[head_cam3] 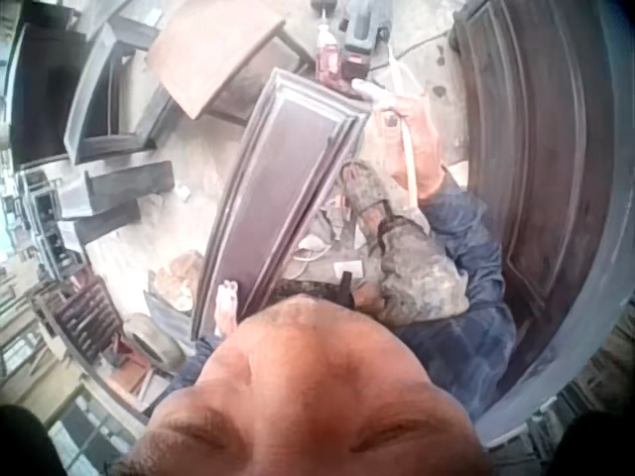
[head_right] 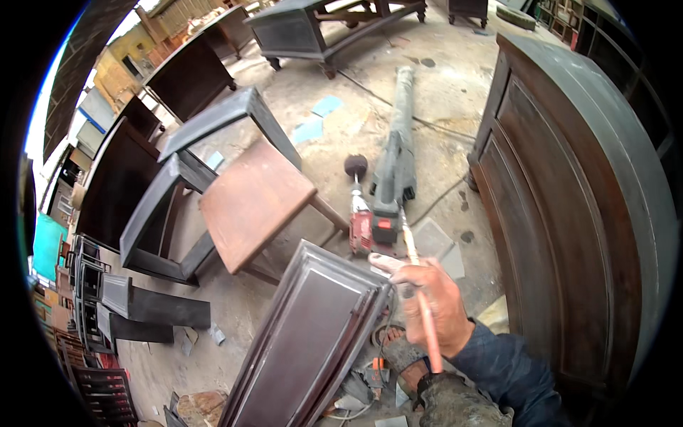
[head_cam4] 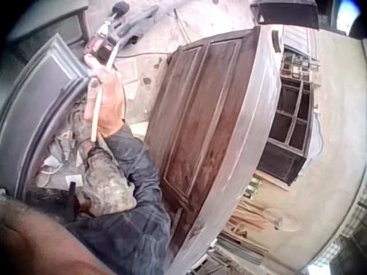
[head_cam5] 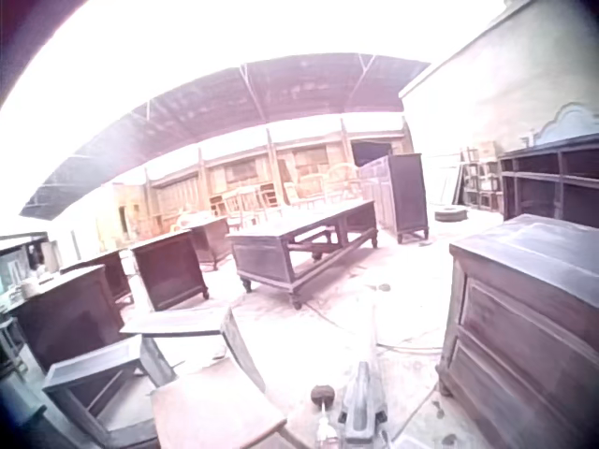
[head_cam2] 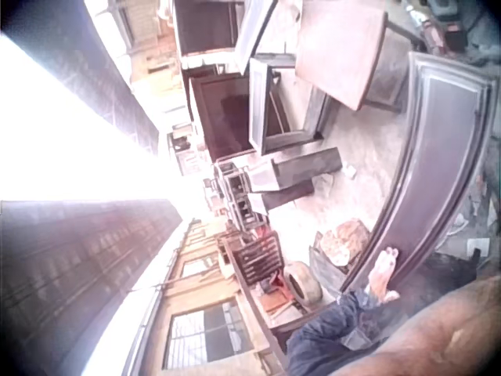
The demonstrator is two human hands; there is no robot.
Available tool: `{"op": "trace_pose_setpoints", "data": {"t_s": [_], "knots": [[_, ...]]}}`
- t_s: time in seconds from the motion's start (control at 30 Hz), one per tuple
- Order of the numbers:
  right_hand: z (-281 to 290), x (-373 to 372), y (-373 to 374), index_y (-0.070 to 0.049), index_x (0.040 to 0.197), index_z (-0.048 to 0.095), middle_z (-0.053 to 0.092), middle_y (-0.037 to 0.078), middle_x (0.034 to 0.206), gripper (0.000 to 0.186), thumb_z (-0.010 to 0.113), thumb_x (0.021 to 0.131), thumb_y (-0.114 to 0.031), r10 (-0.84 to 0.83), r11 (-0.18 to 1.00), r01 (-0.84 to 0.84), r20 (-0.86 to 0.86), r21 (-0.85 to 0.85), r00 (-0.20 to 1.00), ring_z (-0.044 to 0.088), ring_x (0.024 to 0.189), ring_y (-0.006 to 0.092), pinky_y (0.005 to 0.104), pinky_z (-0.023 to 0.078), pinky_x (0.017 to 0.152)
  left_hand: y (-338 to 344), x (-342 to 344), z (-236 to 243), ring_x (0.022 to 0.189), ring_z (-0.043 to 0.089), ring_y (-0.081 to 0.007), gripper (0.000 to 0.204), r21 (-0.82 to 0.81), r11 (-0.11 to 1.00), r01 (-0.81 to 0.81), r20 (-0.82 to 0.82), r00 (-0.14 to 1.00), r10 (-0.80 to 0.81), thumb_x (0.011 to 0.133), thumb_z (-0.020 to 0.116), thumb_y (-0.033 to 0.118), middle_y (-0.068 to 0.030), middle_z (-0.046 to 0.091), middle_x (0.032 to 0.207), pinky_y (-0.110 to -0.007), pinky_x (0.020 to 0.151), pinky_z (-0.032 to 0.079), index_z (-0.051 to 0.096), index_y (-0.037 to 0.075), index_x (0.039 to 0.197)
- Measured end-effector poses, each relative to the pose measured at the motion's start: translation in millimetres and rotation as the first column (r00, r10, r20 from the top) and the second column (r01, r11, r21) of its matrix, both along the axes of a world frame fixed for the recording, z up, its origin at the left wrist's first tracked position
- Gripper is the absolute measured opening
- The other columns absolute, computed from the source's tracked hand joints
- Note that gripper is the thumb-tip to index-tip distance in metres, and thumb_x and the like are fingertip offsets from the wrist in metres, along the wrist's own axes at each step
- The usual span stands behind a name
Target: The person sits on the floor in a workshop and applies a dark finish to a wooden furniture panel using a small brush. They repeatedly dip the brush into a container and carefully paint the grooves and edges of the panel. After painting, the person wipes the surface with a cloth and then stacks the finished panel with other similar pieces.
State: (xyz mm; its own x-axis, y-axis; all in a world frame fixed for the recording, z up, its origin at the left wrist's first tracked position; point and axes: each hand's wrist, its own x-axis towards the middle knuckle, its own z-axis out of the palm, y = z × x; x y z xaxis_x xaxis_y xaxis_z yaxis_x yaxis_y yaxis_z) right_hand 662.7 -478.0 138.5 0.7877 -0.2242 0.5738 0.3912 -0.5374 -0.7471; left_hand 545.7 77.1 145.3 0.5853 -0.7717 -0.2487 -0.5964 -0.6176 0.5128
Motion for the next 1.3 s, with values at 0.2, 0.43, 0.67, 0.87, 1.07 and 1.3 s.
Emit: {"op": "trace_pose_setpoints", "data": {"t_s": [0.2,0.43,0.67,0.87,1.07,1.3], "knots": [[-0.1,3.0,-1.6,-0.008,0.102,0.053,0.07,0.003,0.124,0.02,0.064,0.085,-0.007,-0.026,0.882,-0.059,-0.173,-0.468,0.985,0.054,0.101,0.0262,0.0434,0.036,0.1,-37.2,22.2,29.3,0.146,0.023,-0.0509,0.102,0.006,0.996,-0.084,0.019,0.996,0.084,0.091,0.05,0.068,-0.0318,0.028,0.156,-0.058,0.12,0.017,0.024,-0.011,0.151],[25.3,62.9,17.5,-0.004,0.112,0.058,0.066,0.002,0.083,0.03,0.068,0.085,-0.014,0.111,0.788,-0.195,-0.177,-0.583,0.978,0.053,0.091,0.0225,0.0374,0.036,0.086,-32.5,19.5,30.3,0.143,0.027,-0.0536,0.112,0.051,0.999,-0.019,0.094,0.995,0.014,0.079,0.067,0.064,-0.0347,0.034,0.152,-0.06,0.118,0.022,0.027,-0.013,0.148],[30.9,102.1,19.5,-0.004,0.105,0.053,0.057,0.006,0.081,0.026,0.063,0.084,-0.016,0.173,0.711,-0.276,-0.22,-0.647,0.96,0.054,0.093,0.0238,0.0393,0.036,0.083,-48.9,32.8,43.8,0.143,0.027,-0.0537,0.109,0.073,0.997,0.016,0.068,0.997,-0.021,0.075,0.077,0.051,-0.0346,0.032,0.153,-0.06,0.118,0.022,0.026,-0.013,0.149],[37.6,34.2,10.1,-0.004,0.113,0.059,0.057,0.004,0.088,0.032,0.066,0.085,-0.017,0.044,0.747,-0.216,-0.278,-0.629,0.96,0.051,0.094,0.0225,0.0383,0.035,0.085,-51.5,21.2,39.2,0.141,0.033,-0.0527,0.102,-0.004,0.999,-0.05,0.137,0.989,0.051,0.083,0.07,0.056,-0.0343,0.038,0.149,-0.06,0.117,0.026,0.031,-0.012,0.148],[42.2,36.6,15.8,-0.003,0.111,0.06,0.056,0.004,0.087,0.032,0.067,0.083,-0.017,0.02,0.749,-0.168,-0.232,-0.641,0.973,0.05,0.091,0.0227,0.0381,0.035,0.083,-55.5,21.3,39.2,0.141,0.034,-0.0519,0.099,-0.065,0.998,-0.022,0.198,0.98,0.034,0.085,0.067,0.058,-0.0333,0.039,0.149,-0.06,0.116,0.027,0.034,-0.011,0.147],[24.2,99.7,28.9,-0.004,0.097,0.057,0.052,0.007,0.095,0.019,0.065,0.082,-0.012,0.073,0.738,-0.222,-0.251,-0.638,0.965,0.052,0.09,0.0253,0.0382,0.035,0.079,-58.1,27.4,43.5,0.14,0.034,-0.0519,0.098,-0.013,1.0,-0.001,0.167,0.986,0.003,0.084,0.069,0.056,-0.0334,0.039,0.149,-0.059,0.116,0.028,0.034,-0.011,0.147]]}}
